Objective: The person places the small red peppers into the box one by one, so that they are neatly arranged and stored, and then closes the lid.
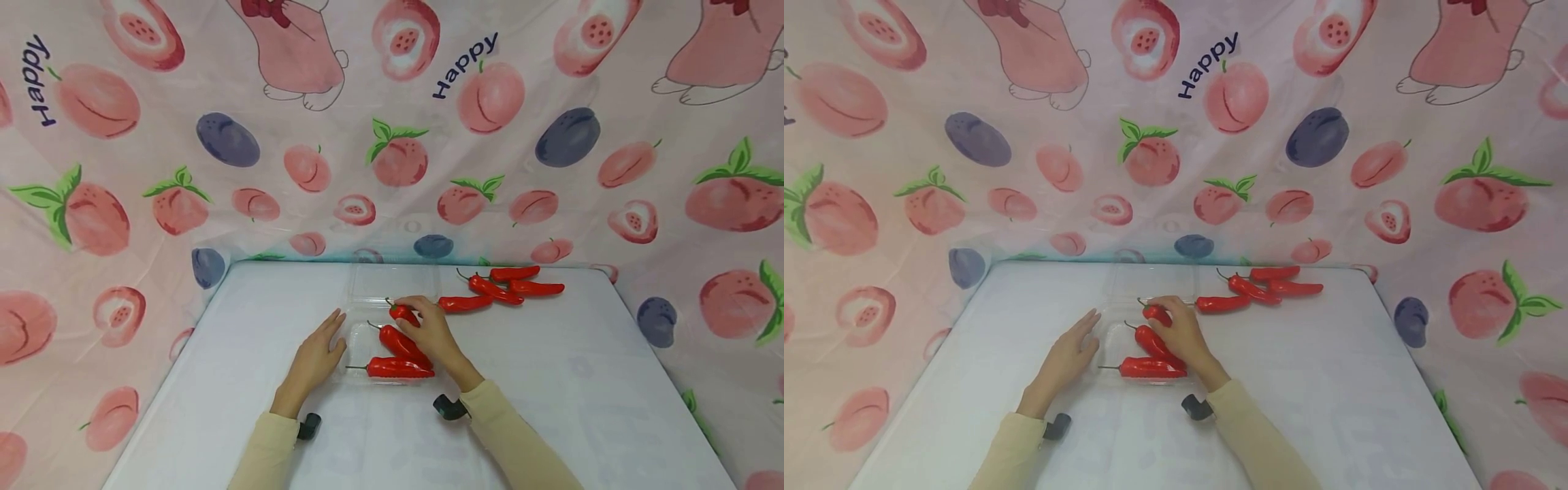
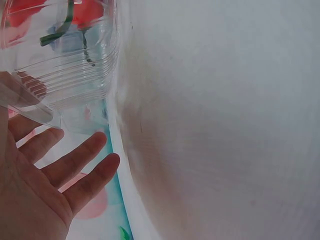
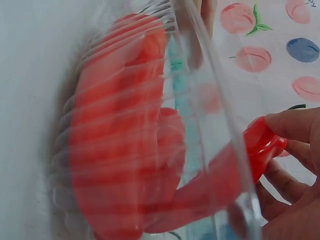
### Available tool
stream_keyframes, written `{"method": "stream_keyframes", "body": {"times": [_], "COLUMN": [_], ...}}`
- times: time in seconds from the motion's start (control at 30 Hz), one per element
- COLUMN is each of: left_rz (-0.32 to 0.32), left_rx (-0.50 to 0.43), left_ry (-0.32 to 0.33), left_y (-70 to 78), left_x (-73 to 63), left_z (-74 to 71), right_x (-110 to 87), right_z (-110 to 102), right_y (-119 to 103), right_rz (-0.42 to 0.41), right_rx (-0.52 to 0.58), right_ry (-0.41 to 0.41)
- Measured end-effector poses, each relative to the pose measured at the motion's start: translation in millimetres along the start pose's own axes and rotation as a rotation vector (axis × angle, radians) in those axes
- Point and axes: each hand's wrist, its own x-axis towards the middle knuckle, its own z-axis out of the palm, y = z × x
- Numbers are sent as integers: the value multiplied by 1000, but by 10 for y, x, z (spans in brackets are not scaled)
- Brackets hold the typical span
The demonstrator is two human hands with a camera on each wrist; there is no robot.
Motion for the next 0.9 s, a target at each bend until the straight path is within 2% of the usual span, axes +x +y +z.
{"method": "stream_keyframes", "body": {"times": [0.4,0.9], "left_rz": [-9,-9], "left_rx": [1,2], "left_ry": [-7,1], "left_y": [-16,-15], "left_x": [-2,8], "left_z": [6,23], "right_x": [29,25], "right_z": [134,214], "right_y": [-11,35], "right_rz": [13,89], "right_rx": [-66,-157], "right_ry": [-36,-91]}}
